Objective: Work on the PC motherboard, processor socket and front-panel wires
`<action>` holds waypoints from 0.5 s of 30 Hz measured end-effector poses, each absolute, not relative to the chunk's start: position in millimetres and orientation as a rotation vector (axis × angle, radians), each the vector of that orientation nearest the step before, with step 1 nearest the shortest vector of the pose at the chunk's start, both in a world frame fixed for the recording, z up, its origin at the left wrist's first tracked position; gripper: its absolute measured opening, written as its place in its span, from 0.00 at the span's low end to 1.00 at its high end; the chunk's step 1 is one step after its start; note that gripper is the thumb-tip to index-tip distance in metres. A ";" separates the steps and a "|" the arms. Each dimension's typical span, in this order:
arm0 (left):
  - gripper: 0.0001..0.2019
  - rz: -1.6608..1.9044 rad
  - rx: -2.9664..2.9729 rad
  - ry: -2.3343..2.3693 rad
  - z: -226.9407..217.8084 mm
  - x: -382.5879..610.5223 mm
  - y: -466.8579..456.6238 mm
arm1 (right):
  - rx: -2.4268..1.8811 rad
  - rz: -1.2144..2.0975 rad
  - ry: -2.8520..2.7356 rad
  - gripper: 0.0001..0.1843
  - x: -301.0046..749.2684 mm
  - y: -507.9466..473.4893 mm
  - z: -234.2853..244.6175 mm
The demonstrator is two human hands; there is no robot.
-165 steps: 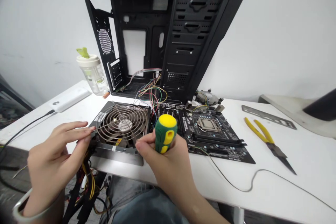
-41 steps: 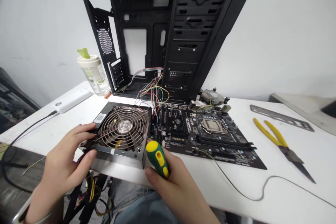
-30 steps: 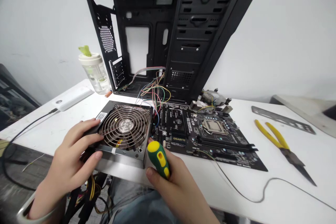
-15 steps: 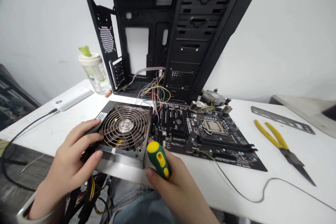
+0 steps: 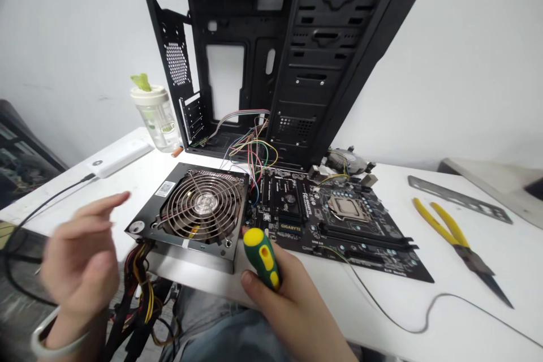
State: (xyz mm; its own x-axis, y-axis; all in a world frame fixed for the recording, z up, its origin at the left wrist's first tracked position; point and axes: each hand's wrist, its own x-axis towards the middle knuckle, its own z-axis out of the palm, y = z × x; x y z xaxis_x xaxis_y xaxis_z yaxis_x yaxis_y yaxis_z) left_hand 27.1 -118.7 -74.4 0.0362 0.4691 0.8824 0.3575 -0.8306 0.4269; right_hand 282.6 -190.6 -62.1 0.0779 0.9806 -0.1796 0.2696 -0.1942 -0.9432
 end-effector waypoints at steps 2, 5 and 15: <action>0.06 2.259 1.892 0.849 -74.2 25.9 -116.4 | -1.588 1.167 -1.216 0.30 282.2 -191.2 -58.1; 0.05 2.372 1.839 0.893 -73.0 23.0 -114.4 | -1.565 1.146 -1.073 0.27 280.2 -192.1 -53.2; 0.24 2.135 1.863 0.979 -86.4 19.2 -118.5 | -0.880 0.937 -1.091 0.11 281.4 -168.7 3.9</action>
